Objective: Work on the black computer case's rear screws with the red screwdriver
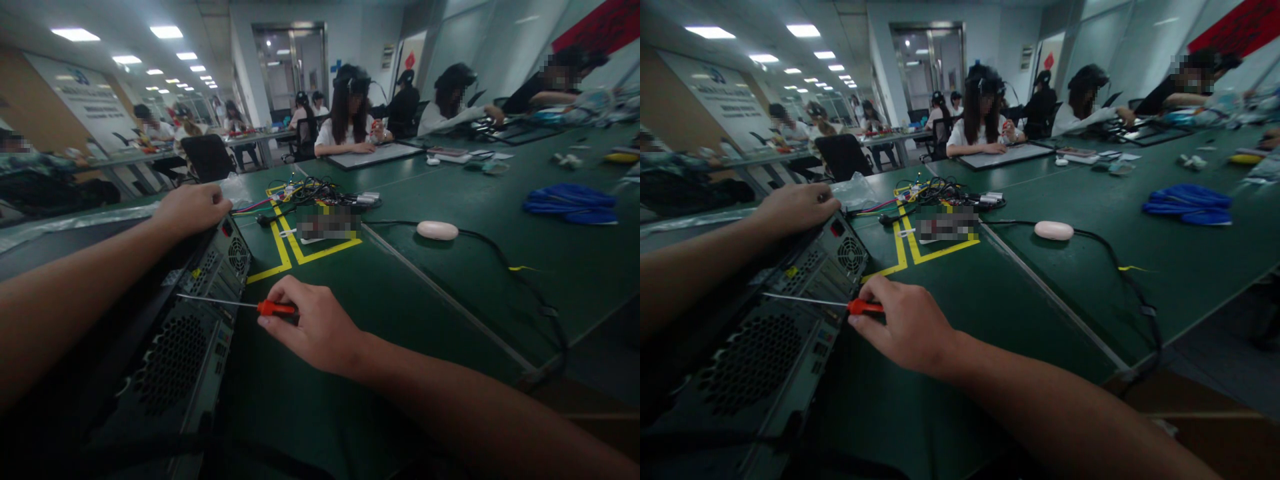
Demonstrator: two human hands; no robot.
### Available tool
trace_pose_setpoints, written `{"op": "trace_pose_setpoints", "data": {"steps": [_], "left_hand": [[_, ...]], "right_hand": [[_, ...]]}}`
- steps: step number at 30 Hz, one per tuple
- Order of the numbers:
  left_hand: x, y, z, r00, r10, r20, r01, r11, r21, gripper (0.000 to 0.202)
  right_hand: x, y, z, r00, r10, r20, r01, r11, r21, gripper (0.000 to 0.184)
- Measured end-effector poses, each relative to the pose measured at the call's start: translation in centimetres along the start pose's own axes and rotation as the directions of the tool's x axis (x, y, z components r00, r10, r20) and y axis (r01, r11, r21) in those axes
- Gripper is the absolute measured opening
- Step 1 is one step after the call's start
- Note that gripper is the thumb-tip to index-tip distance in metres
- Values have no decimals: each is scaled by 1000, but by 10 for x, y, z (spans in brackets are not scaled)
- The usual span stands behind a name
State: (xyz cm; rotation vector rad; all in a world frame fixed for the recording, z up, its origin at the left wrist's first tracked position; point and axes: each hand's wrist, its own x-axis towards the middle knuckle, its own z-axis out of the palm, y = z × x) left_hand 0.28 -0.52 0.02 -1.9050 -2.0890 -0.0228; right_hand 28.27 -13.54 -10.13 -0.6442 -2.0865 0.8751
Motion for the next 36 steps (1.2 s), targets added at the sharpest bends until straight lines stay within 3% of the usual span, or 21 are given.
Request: {"op": "trace_pose_setpoints", "data": {"steps": [9, 17, 22, 27, 36], "left_hand": [[1, 0, 0, 1000, -2, 5, 2, 1000, 6, 58], [1, 1, -1, 1000, -6, 18, 6, 1000, -2, 58], [0, 1, -1, 1000, -11, 8, 11, 1000, -2, 57], [1, 0, 0, 1000, -12, 12, 12, 1000, -1, 58], [-1, 1, -2, 1000, 5, 19, -5, 1000, -9, 60]], "right_hand": [[0, 0, -1, 1000, -20, -15, 20, 1000, -6, 16], [1, 1, 1, 999, -47, 2, 47, 998, -52, 27], [1, 1, 2, 999, -17, -33, 19, 999, 35, 25], [1, 1, 0, 1000, -24, -3, 24, 1000, 5, 15], [1, -1, -1, 1000, -13, 3, 13, 1000, 17, 13]]}}
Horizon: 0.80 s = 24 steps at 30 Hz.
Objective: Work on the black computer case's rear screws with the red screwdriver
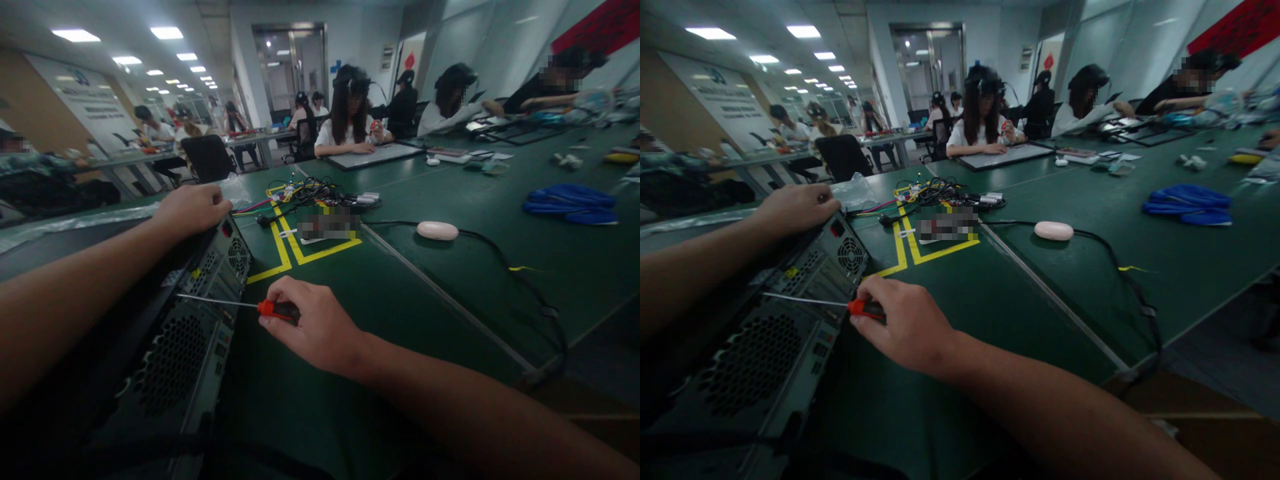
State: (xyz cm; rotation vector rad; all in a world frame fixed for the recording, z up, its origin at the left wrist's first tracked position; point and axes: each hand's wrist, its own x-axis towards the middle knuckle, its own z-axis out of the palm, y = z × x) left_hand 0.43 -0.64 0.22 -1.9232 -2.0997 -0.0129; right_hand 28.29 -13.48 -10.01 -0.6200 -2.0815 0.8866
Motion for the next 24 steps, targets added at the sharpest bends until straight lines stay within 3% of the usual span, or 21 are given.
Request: {"op": "trace_pose_setpoints", "data": {"steps": [24], "left_hand": [[0, 0, 0, 1000, -9, -1, 9, 1000, 8, 59]], "right_hand": [[0, 1, 1, 1000, -5, -1, 5, 1000, -28, 14]]}}
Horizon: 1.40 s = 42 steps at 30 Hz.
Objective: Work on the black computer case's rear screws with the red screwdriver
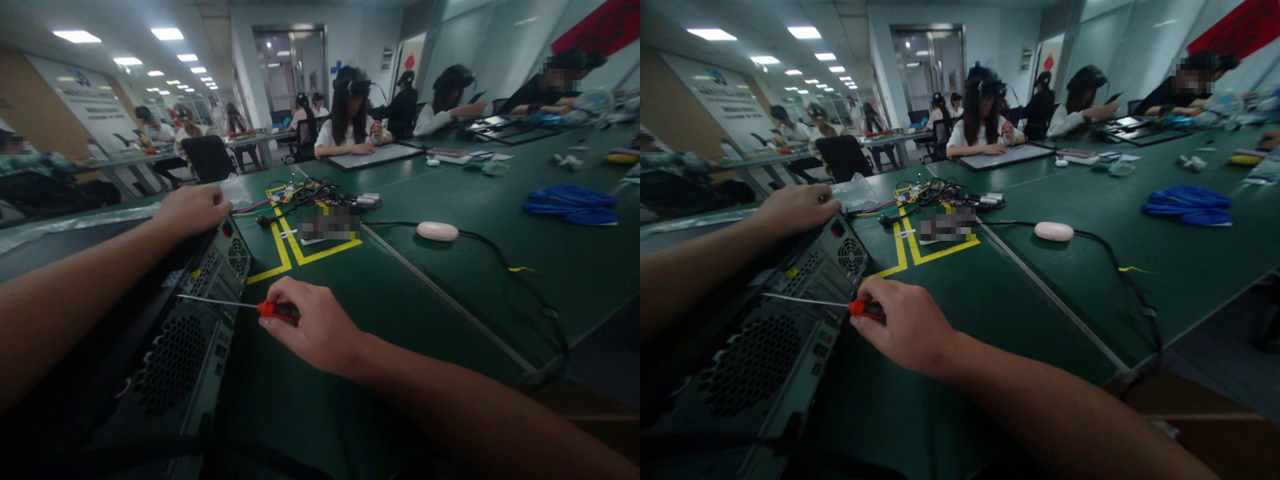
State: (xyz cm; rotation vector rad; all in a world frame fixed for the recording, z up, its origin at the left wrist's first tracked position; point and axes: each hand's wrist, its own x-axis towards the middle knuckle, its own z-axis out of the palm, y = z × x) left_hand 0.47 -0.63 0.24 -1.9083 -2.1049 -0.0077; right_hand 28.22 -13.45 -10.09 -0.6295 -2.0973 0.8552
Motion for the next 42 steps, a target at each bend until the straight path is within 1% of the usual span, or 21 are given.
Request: {"op": "trace_pose_setpoints", "data": {"steps": [5, 9, 14, 19, 23, 26, 28, 31, 33, 34, 38, 42], "left_hand": [[0, 0, 0, 1000, -1, -7, 1, 1000, 7, 60], [-1, 1, -1, 1000, -9, 9, 9, 1000, 7, 58], [-1, 1, -2, 1000, -1, 13, 2, 1000, -5, 58], [0, 0, 0, 1000, -3, 8, 3, 1000, -2, 59], [1, -2, 2, 1000, 7, -10, -8, 1000, -3, 59], [2, -2, 2, 1000, 4, -9, -4, 1000, 9, 58], [2, -2, 2, 1000, 3, -3, -3, 1000, 8, 58], [2, -2, 1, 1000, 3, -2, -3, 1000, -2, 58], [2, -2, 1, 1000, 8, -5, -8, 1000, -8, 58], [1, -2, 1, 1000, 10, -5, -10, 1000, -13, 58], [1, -2, 1, 1000, 14, -5, -14, 1000, -21, 58], [0, -1, 0, 1000, 14, 1, -14, 1000, -6, 59]], "right_hand": [[0, -1, 0, 1000, 19, 5, -19, 1000, 18, 13], [0, -2, -1, 999, 28, 15, -28, 999, 24, 13], [-1, -1, 0, 1000, 11, -7, -10, 1000, 14, 14], [-1, -2, -1, 1000, 19, -18, -19, 1000, -6, 15], [0, -1, -1, 1000, 4, -24, -5, 1000, -23, 19], [0, -1, 0, 1000, 4, 9, -3, 1000, -27, 26], [0, -1, 0, 1000, 11, 27, -11, 1000, -11, 27], [0, -2, 0, 1000, 25, 12, -25, 999, 39, 24], [0, -3, 0, 1000, 30, 2, -30, 998, 57, 27], [0, -3, 0, 1000, 31, 4, -31, 998, 57, 27], [0, -2, -1, 999, 23, 23, -24, 999, 42, 14], [0, -2, -1, 1000, 16, 25, -17, 999, 30, 12]]}}
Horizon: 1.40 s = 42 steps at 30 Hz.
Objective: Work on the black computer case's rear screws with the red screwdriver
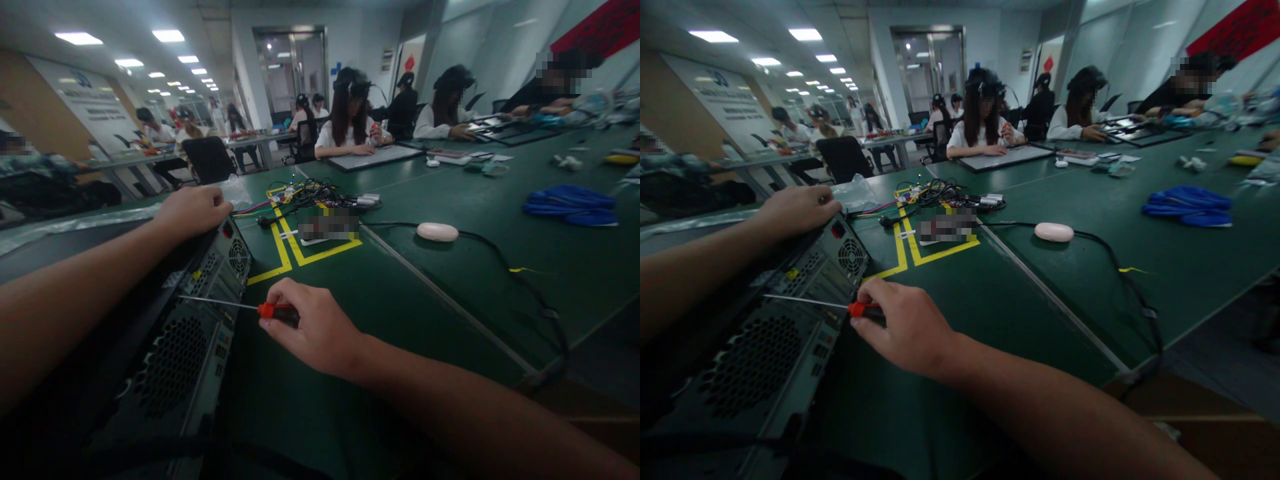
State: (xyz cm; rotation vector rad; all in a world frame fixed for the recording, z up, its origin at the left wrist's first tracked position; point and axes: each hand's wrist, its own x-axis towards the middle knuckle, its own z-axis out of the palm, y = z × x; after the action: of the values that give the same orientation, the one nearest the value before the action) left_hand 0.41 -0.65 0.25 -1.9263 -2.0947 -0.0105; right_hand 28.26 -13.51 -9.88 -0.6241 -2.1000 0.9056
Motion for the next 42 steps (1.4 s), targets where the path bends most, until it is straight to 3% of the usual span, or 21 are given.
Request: {"op": "trace_pose_setpoints", "data": {"steps": [42], "left_hand": [[0, 2, 0, 1000, -7, 3, 7, 1000, 26, 61]], "right_hand": [[-1, -1, 1, 1000, 14, -26, -13, 999, 33, 13]]}}
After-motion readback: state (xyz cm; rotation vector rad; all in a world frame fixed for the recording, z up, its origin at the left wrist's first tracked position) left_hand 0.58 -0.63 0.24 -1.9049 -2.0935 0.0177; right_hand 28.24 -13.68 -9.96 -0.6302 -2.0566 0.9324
